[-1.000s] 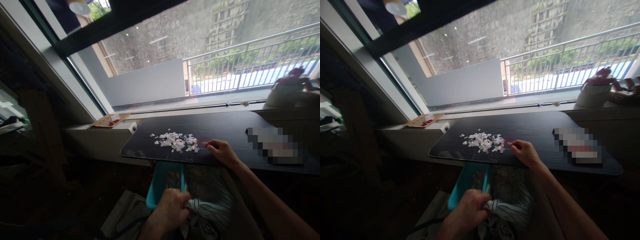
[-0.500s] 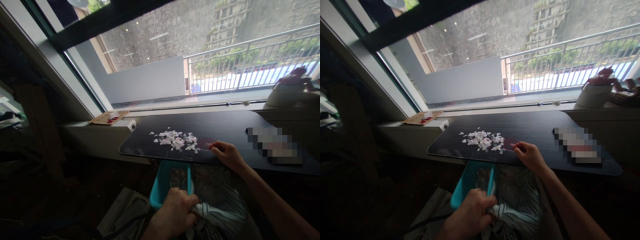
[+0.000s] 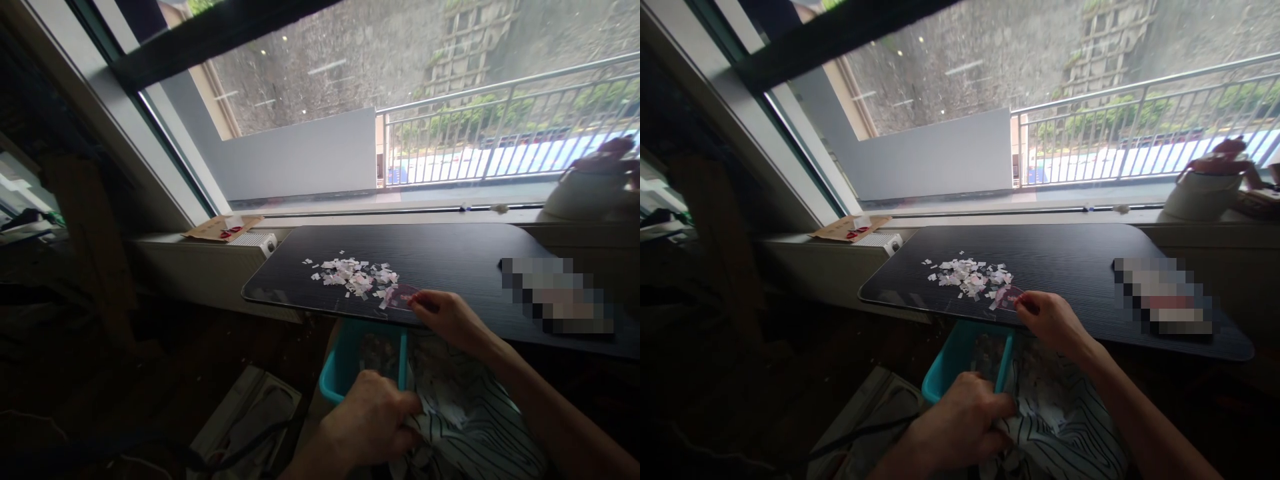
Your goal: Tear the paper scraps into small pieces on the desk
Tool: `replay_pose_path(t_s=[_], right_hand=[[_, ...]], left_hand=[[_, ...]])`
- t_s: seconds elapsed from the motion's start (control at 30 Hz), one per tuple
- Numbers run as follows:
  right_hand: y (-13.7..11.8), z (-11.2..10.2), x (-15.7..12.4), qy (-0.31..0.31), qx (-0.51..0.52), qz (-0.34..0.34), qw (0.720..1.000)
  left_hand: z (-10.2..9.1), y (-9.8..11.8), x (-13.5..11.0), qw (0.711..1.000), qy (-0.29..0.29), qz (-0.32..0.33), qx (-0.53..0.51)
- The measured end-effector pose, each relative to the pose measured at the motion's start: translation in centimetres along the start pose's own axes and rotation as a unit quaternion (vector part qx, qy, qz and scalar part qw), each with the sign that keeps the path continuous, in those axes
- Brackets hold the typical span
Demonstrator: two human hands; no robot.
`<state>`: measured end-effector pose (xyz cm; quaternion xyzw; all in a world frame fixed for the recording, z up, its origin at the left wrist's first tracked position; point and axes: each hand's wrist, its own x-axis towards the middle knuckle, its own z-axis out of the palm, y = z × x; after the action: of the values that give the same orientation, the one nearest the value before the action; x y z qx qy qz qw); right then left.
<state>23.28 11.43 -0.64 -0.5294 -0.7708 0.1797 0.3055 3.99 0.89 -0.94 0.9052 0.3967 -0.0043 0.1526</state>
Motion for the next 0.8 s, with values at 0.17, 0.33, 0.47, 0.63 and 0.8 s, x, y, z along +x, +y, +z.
replay_pose_path(t_s=[0.17, 0.33, 0.47, 0.63, 0.8], right_hand=[[-0.5, -0.2, 0.2, 0.032, -0.023, -0.006, 0.999], [-0.2, -0.5, -0.7, 0.075, -0.08, 0.021, 0.994], [-0.9, 0.1, -0.8, 0.028, -0.054, -0.01, 0.998], [-1.4, 0.3, -0.1, 0.016, -0.066, -0.024, 0.997], [-1.5, 0.2, -0.3, -0.016, -0.035, -0.04, 0.998]], left_hand=[[-0.3, -0.1, 0.0, 1.0, -0.008, -0.001, 0.002], [-0.4, -0.1, 0.1, 1.0, 0.003, -0.003, 0.013], [-0.4, -0.1, 0.1, 1.0, 0.018, 0.003, 0.017], [-0.5, -0.5, 0.0, 1.0, 0.016, -0.004, 0.015], [-0.6, -0.6, 0.0, 1.0, 0.023, 0.003, 0.01]])
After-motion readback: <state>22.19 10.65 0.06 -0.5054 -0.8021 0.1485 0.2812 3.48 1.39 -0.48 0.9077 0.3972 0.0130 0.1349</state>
